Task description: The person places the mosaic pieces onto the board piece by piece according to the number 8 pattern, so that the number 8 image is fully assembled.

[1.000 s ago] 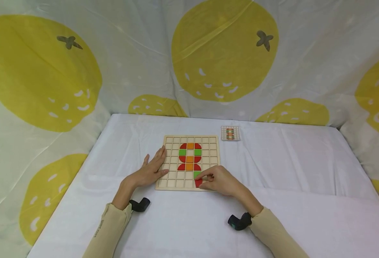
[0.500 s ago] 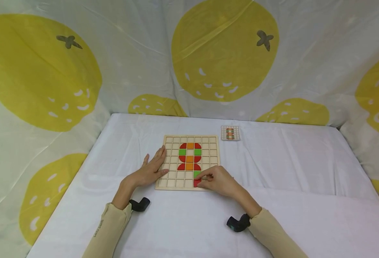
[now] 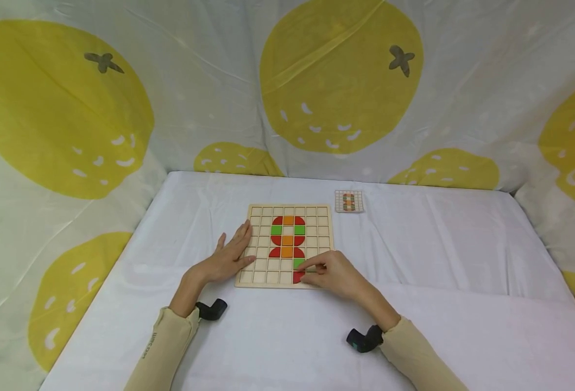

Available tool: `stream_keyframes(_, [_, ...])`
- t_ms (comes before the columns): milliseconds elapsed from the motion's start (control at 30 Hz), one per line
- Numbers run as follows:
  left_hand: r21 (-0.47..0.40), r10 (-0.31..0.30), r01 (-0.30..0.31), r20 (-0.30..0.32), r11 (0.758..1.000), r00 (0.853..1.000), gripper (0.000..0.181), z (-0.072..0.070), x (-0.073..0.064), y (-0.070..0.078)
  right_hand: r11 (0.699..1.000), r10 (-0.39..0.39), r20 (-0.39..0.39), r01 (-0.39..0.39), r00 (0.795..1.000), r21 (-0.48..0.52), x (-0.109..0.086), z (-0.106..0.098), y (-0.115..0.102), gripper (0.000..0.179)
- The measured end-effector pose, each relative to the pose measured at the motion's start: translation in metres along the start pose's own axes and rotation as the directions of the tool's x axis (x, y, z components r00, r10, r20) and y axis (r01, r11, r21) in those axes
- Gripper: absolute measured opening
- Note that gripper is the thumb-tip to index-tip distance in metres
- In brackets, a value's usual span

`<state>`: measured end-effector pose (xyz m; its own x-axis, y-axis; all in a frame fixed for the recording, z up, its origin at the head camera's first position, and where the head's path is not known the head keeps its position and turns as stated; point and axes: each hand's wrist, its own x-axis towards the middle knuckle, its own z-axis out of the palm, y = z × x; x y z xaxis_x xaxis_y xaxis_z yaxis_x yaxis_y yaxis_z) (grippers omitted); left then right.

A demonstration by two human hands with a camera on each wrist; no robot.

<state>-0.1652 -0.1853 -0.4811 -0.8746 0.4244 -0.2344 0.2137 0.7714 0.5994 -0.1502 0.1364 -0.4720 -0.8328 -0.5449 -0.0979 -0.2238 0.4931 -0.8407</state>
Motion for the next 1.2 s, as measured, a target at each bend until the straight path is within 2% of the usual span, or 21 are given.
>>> stream_keyframes(233, [-0.018, 0.01, -0.01, -0.001, 1.0, 1.0, 0.083, -0.005, -0.006, 0.008, 0.998, 0.014, -0.1, -0.019, 0.995, -0.055, -0.02, -0.024, 0.012, 0.021])
stream_keyframes(433, [0.009, -0.007, 0.007, 0.005, 1.0, 1.0, 0.083, -0.003, -0.005, 0.004, 0.993, 0.086, -0.18, -0.1, 0.98, -0.065, -0.046, -0.041, 0.031, 0.025])
stream_keyframes(567, [0.013, -0.006, 0.006, 0.005, 1.0, 1.0, 0.084, -0.003, -0.005, 0.005, 0.991, 0.099, -0.207, -0.114, 0.973, -0.064, -0.062, -0.049, 0.042, 0.026])
stream_keyframes(733, [0.011, 0.0, 0.0, 0.002, 1.0, 1.0, 0.082, -0.007, -0.007, 0.01, 0.99, 0.097, -0.213, -0.117, 0.972, -0.083, -0.073, -0.052, 0.052, 0.027])
stream_keyframes(900, [0.007, -0.004, 0.004, 0.004, 1.0, 1.0, 0.083, -0.005, -0.005, 0.008, 0.991, 0.127, -0.18, -0.132, 0.975, -0.017, -0.076, -0.05, 0.053, 0.03])
stream_keyframes(1067, [-0.022, 0.016, -0.016, -0.009, 1.0, 1.0, 0.084, -0.002, -0.004, 0.004, 0.994, 0.112, -0.133, -0.113, 0.985, 0.007, -0.075, -0.047, 0.052, 0.031])
stream_keyframes(1200, [-0.054, 0.024, -0.025, -0.015, 0.998, 1.0, 0.084, -0.004, -0.005, 0.007, 0.995, 0.097, -0.14, -0.097, 0.985, 0.005, -0.076, -0.047, 0.051, 0.026])
